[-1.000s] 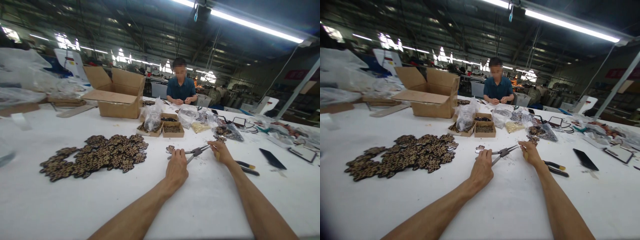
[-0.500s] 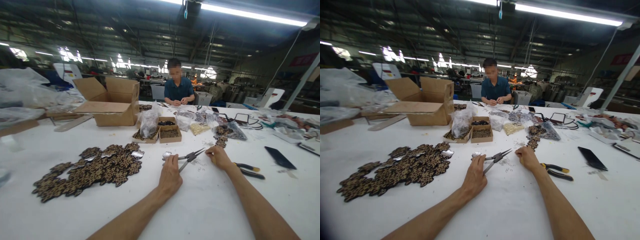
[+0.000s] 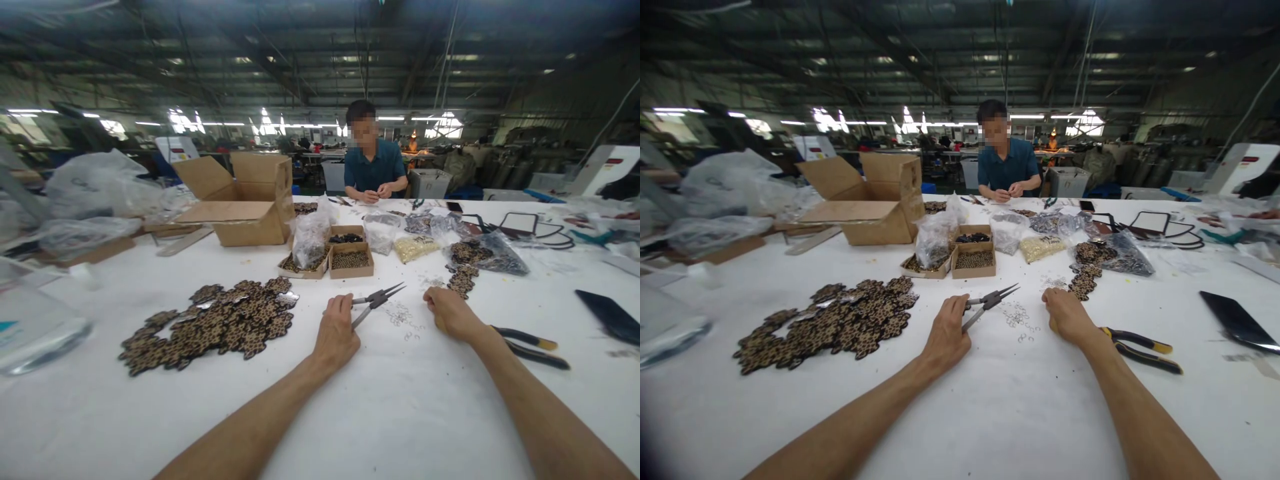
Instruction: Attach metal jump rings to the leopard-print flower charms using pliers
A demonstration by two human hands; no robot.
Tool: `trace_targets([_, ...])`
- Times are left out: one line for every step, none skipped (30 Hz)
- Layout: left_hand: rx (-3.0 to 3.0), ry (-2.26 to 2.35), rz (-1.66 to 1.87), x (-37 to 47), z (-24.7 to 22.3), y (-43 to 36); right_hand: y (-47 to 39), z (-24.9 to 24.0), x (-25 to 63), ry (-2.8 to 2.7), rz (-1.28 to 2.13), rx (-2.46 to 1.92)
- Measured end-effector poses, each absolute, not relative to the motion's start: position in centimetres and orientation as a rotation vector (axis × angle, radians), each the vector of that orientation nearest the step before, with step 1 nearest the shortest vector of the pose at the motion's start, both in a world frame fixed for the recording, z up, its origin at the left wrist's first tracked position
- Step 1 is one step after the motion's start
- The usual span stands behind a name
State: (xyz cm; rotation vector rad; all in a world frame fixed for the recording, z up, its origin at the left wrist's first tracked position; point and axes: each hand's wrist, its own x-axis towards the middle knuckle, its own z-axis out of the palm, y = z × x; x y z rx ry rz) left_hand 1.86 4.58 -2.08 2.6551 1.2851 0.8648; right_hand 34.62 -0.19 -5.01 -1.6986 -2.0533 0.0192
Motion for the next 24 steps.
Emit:
trace_targets([2.652,1.286,0.854,1.8,-2.1,4.6,-0.2,-5.0,34.6,-2.052,0.025,-1.686])
trace_targets([2.650,1.285,0.848,1.8,-2.2,4.6,-0.1,-5.0,34.5,-2.016,0.055,-1.677])
trace_targets([2.647,1.284,0.848,1.8,-2.2,4.6,0.0,-4.9,34.4,-1.948,0.111,-1.663])
trace_targets([2.644,1.280,0.851,1.7,-2.2,4.5,0.2,-4.9,34.2,-1.852,0.193,-1.633])
trace_targets([2.640,1.274,0.857,1.7,-2.3,4.5,0.3,-4.8,33.9,-1.736,0.297,-1.583])
trace_targets([2.637,1.265,0.867,1.7,-2.3,4.4,0.4,-4.6,33.6,-1.612,0.412,-1.510])
trace_targets([2.635,1.252,0.876,1.6,-2.3,4.4,0.5,-4.4,33.2,-1.494,0.524,-1.420])
trace_targets([2.637,1.237,0.884,1.6,-2.4,4.4,0.5,-4.2,32.8,-1.390,0.625,-1.321])
trace_targets([2.642,1.219,0.889,1.5,-2.4,4.3,0.5,-4.0,32.4,-1.298,0.708,-1.228])
trace_targets([2.649,1.202,0.893,1.5,-2.4,4.3,0.4,-3.8,32.0,-1.221,0.769,-1.150])
trace_targets([2.656,1.188,0.894,1.4,-2.5,4.2,0.3,-3.5,31.6,-1.157,0.815,-1.089])
trace_targets([2.660,1.175,0.890,1.4,-2.5,4.2,0.1,-3.3,31.2,-1.103,0.847,-1.044])
trace_targets([2.662,1.163,0.884,1.3,-2.5,4.1,0.0,-3.1,30.9,-1.061,0.871,-1.013])
trace_targets([2.662,1.151,0.875,1.2,-2.4,4.1,-0.1,-3.0,30.5,-1.030,0.887,-0.992])
trace_targets([2.661,1.140,0.865,1.1,-2.4,4.1,-0.2,-2.9,30.2,-1.012,0.898,-0.978])
trace_targets([2.659,1.129,0.855,1.1,-2.4,4.0,-0.3,-2.8,29.8,-1.004,0.905,-0.967])
trace_targets([2.655,1.123,0.846,1.0,-2.4,4.0,-0.3,-2.8,29.6,-1.000,0.911,-0.958])
trace_targets([2.651,1.121,0.839,1.0,-2.4,4.0,-0.4,-2.8,29.3,-0.999,0.916,-0.951])
trace_targets([2.645,1.120,0.834,0.9,-2.4,4.0,-0.4,-2.9,29.1,-0.999,0.921,-0.947])
trace_targets([2.640,1.119,0.830,0.9,-2.4,4.0,-0.3,-2.9,28.9,-0.997,0.928,-0.946])
trace_targets([2.635,1.118,0.829,0.9,-2.4,4.1,-0.3,-3.0,28.8,-0.992,0.932,-0.946])
trace_targets([2.632,1.115,0.827,0.9,-2.4,4.1,-0.3,-3.1,28.7,-0.985,0.933,-0.947])
trace_targets([2.632,1.109,0.825,0.9,-2.4,4.1,-0.3,-3.2,28.7,-0.979,0.933,-0.946])
trace_targets([2.634,1.100,0.823,0.9,-2.4,4.1,-0.3,-3.3,28.7,-0.974,0.932,-0.943])
